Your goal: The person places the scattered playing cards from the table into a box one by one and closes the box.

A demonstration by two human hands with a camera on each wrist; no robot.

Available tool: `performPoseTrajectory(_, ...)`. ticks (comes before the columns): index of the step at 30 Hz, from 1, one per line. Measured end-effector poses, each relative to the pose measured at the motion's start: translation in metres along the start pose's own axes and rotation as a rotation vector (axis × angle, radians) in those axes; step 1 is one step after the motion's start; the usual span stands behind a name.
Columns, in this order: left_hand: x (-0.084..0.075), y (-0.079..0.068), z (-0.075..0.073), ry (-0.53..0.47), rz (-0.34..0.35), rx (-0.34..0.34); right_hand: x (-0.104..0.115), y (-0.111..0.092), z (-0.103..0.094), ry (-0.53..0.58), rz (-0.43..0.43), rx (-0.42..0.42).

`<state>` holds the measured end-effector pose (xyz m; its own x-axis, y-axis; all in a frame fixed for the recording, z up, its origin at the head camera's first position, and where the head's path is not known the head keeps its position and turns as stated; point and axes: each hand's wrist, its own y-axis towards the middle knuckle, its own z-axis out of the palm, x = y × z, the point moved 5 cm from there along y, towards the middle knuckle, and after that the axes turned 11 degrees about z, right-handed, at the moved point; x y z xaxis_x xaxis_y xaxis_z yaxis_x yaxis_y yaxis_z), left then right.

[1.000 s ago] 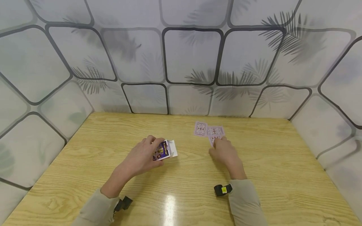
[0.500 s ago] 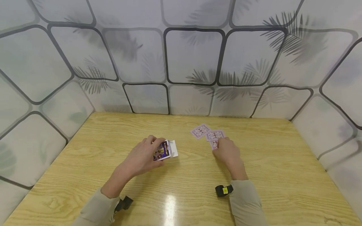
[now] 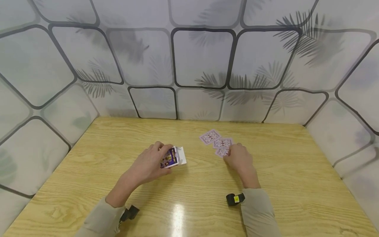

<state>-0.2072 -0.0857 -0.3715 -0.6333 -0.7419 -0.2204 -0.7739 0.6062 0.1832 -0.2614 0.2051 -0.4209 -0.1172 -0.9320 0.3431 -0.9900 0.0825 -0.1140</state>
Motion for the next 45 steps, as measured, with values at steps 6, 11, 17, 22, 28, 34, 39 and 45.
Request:
performPoseTrajectory(6, 0.000, 0.001, 0.000, 0.004, 0.007, 0.001, -0.011, 0.002, -0.004, -0.010, 0.028, 0.065)
performPoseTrajectory(11, 0.000, 0.000, 0.001, 0.005, 0.010, 0.005, -0.023, 0.003, -0.005, 0.013, 0.043, 0.149)
performPoseTrajectory(17, 0.000, 0.000, 0.001, 0.001, 0.006, 0.010, -0.027, -0.001, -0.007, 0.063, -0.002, 0.204)
performPoseTrajectory(22, 0.000, 0.001, 0.001, 0.002, 0.006, 0.009, -0.027, -0.004, -0.009, 0.064, -0.010, 0.217)
performPoseTrajectory(28, 0.000, 0.000, 0.001, 0.006, 0.011, 0.005, -0.029, -0.003, -0.007, 0.113, -0.010, 0.236)
performPoseTrajectory(34, 0.001, -0.001, 0.002, 0.008, 0.011, 0.003, -0.028, -0.002, -0.004, 0.171, -0.010, 0.255)
performPoseTrajectory(39, 0.001, -0.001, 0.002, 0.000, 0.015, -0.003, -0.024, -0.002, -0.006, 0.213, -0.022, 0.257)
performPoseTrajectory(45, 0.001, 0.000, 0.001, -0.008, 0.016, -0.002, -0.019, 0.000, -0.011, 0.304, -0.056, 0.210)
